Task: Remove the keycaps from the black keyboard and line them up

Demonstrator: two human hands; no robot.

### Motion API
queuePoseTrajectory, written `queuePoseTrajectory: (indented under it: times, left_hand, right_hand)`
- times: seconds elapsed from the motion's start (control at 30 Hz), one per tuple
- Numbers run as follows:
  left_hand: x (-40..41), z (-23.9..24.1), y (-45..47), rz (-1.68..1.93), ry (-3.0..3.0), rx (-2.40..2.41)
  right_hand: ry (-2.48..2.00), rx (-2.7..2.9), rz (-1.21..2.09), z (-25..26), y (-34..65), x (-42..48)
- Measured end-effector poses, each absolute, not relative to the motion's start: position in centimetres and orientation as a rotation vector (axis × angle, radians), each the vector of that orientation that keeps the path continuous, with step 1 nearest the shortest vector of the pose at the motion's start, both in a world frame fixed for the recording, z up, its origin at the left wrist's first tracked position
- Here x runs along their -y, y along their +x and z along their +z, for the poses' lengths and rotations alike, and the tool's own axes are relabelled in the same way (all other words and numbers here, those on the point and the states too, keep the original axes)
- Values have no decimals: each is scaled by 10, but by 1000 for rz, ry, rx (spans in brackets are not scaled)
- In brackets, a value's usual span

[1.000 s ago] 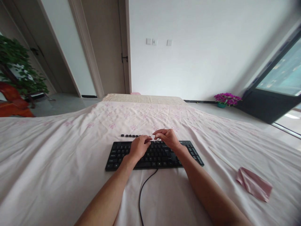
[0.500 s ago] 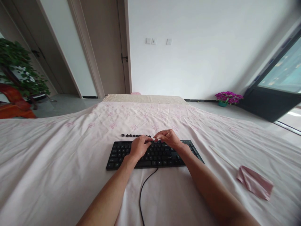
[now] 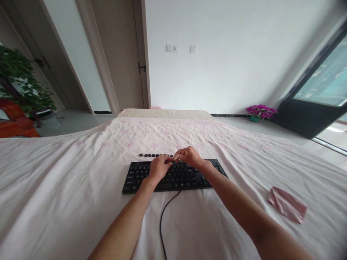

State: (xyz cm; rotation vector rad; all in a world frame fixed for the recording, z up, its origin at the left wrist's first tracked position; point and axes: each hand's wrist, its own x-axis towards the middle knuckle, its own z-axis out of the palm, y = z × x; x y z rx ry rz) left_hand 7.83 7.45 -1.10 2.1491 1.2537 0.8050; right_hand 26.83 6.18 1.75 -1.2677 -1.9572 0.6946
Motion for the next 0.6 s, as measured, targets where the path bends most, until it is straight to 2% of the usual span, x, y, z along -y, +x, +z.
queuePoseTrajectory:
  times: [0.1, 0.33, 0.6]
  left_hand:
    - [-75, -12, 79, 832, 2117, -1208]
    - [-75, -14, 78, 820, 2170, -1292]
    - [-71, -10, 77, 839, 2096, -1247]
  right_hand:
    - [-1267, 1768, 827, 9, 276, -60]
    - [-1248, 2149, 512, 28, 257, -62]
    - [-1307, 2067, 580, 23, 265, -57]
